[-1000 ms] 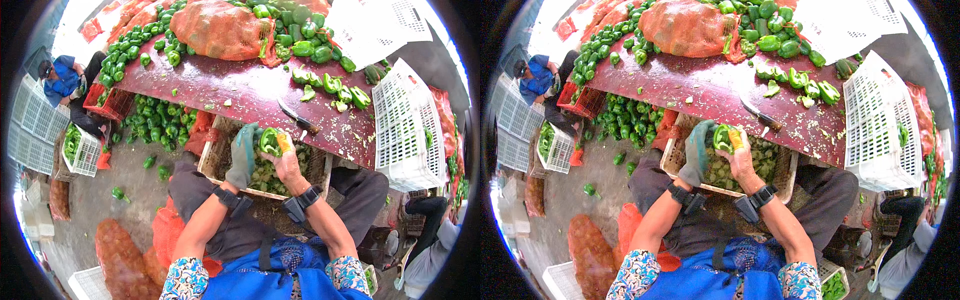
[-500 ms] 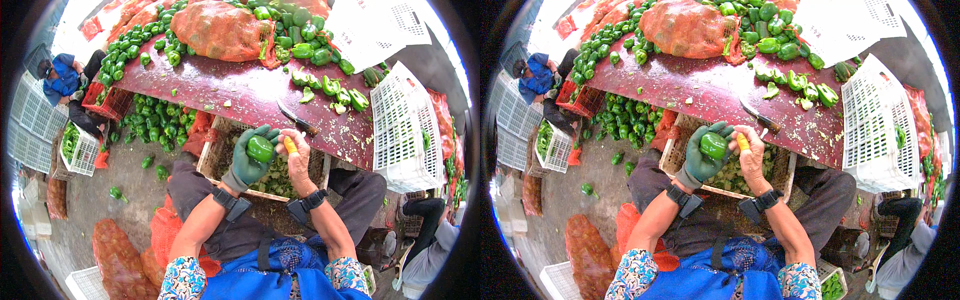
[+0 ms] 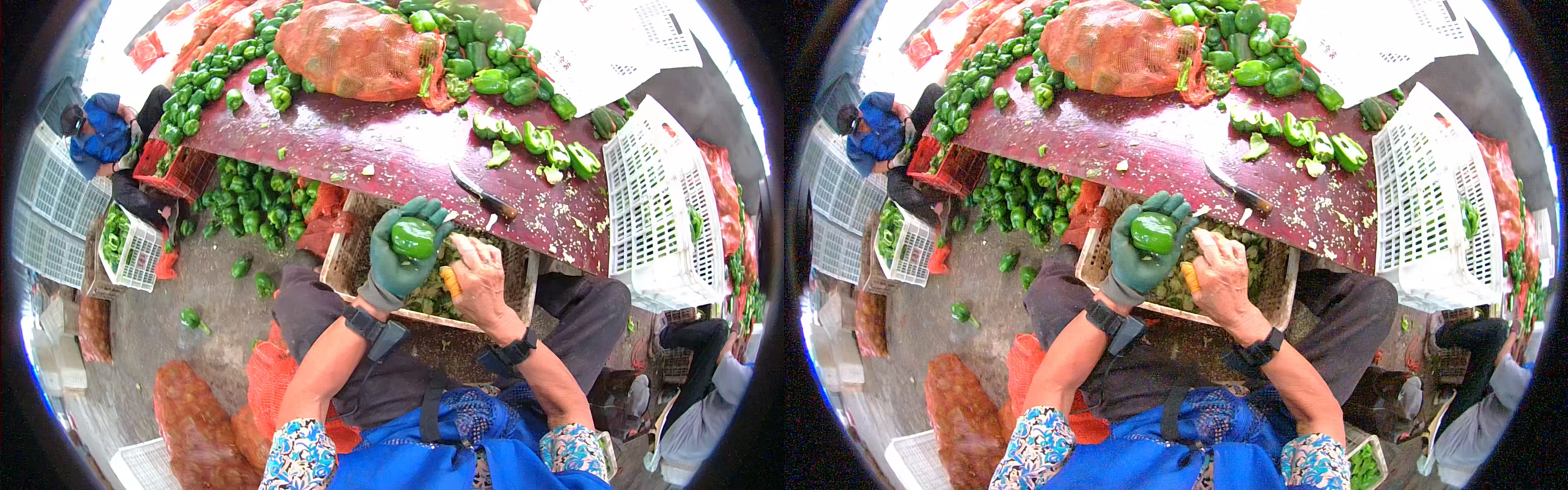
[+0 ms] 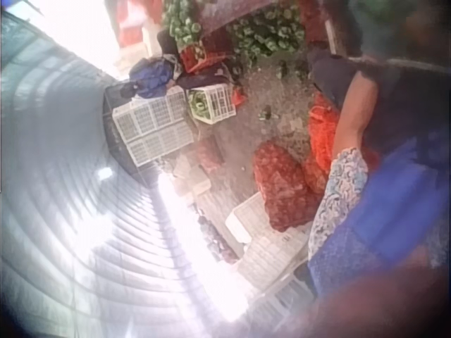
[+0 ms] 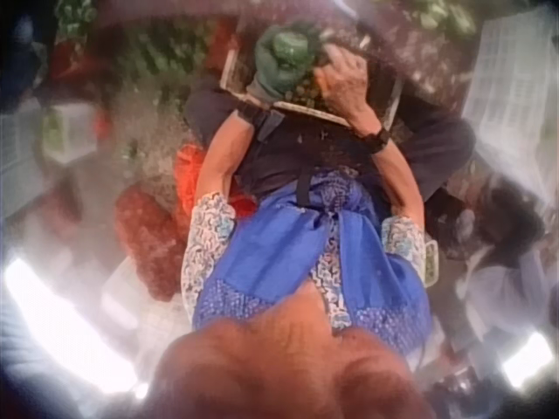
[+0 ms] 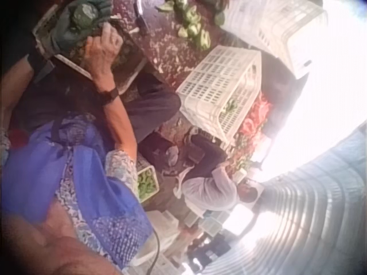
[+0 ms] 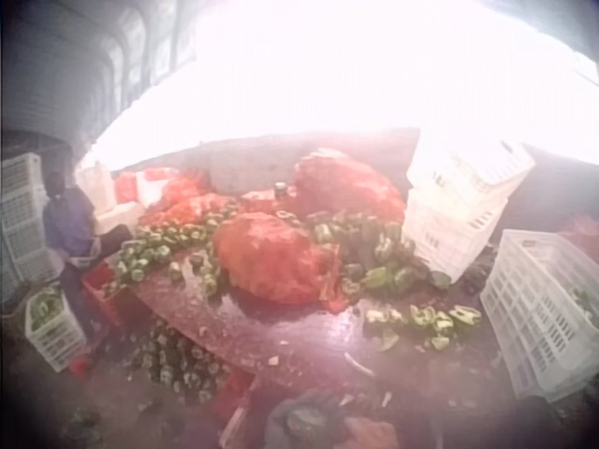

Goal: Processing green bell peppers by removing seeds and cutting them into pieces.

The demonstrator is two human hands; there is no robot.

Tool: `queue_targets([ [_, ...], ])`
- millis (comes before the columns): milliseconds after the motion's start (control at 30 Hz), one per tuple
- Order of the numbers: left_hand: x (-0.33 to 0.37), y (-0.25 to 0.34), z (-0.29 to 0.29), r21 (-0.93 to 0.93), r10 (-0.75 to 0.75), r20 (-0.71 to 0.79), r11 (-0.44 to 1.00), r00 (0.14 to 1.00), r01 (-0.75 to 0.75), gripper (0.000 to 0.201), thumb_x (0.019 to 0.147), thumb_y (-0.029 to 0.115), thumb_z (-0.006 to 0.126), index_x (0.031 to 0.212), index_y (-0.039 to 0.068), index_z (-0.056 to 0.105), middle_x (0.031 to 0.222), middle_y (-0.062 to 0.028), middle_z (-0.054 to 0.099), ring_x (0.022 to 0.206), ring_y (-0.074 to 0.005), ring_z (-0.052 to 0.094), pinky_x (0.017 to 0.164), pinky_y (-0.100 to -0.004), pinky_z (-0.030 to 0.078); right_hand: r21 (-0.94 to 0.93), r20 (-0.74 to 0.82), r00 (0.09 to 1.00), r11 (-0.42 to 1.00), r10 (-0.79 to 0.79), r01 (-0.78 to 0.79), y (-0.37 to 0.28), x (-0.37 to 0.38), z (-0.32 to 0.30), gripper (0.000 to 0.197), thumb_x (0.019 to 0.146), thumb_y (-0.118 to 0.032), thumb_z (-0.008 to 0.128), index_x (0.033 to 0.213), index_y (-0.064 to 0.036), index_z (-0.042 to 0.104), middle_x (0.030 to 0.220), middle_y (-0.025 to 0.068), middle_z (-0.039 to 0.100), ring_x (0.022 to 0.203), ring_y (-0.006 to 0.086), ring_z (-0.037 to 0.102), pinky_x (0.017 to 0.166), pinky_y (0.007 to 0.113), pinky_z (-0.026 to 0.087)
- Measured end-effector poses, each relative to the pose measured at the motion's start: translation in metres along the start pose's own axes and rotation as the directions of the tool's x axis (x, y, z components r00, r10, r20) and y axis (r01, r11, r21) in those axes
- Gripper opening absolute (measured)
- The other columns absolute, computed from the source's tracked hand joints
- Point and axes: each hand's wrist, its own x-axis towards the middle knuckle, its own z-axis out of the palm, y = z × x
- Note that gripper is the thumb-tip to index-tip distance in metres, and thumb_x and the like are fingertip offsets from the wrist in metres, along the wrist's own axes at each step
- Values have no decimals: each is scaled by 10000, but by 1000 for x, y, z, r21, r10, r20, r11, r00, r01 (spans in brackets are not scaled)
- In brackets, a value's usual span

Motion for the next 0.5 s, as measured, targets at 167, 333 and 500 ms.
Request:
queue_targets([
  [167, -1, 1, 9, -34, -8, 17, 999, 1000, 8, 425, 966, 288, 501, 1277, 11, 586, 1316, -188, 591, 1245, -322, 549, 1109, -482, 397, 300, -67, 985, 945, 156, -129, 5, 6, -3, 313, 787, -95, 719, 1072, -26, 609, 1199, 180, 594, 1129, 351, 575, 939, 448, 456],
  [333, -4, -2, 11, 215, 6, 53, 976, 999, -17, 469, 981, 297, 477, 1342, 4, 531, 1343, -177, 573, 1248, -302, 544, 1114, -443, 395, 427, -86, 993, 903, 83, -38, -12, 37, -13, 539, 736, -146, 791, 1214, -37, 567, 1213, 184, 588, 1145, 376, 566, 994, 447, 458],
  [500, -7, -4, 10, 378, -13, 56, 926, 998, -9, 477, 1019, 305, 424, 1382, -1, 477, 1356, -154, 555, 1245, -252, 541, 1091, -394, 413, 562, -10, 994, 823, 109, -85, 5, 41, 4, 593, 743, -149, 795, 1270, -29, 550, 1198, 194, 612, 1115, 368, 593, 976, 417, 476],
])
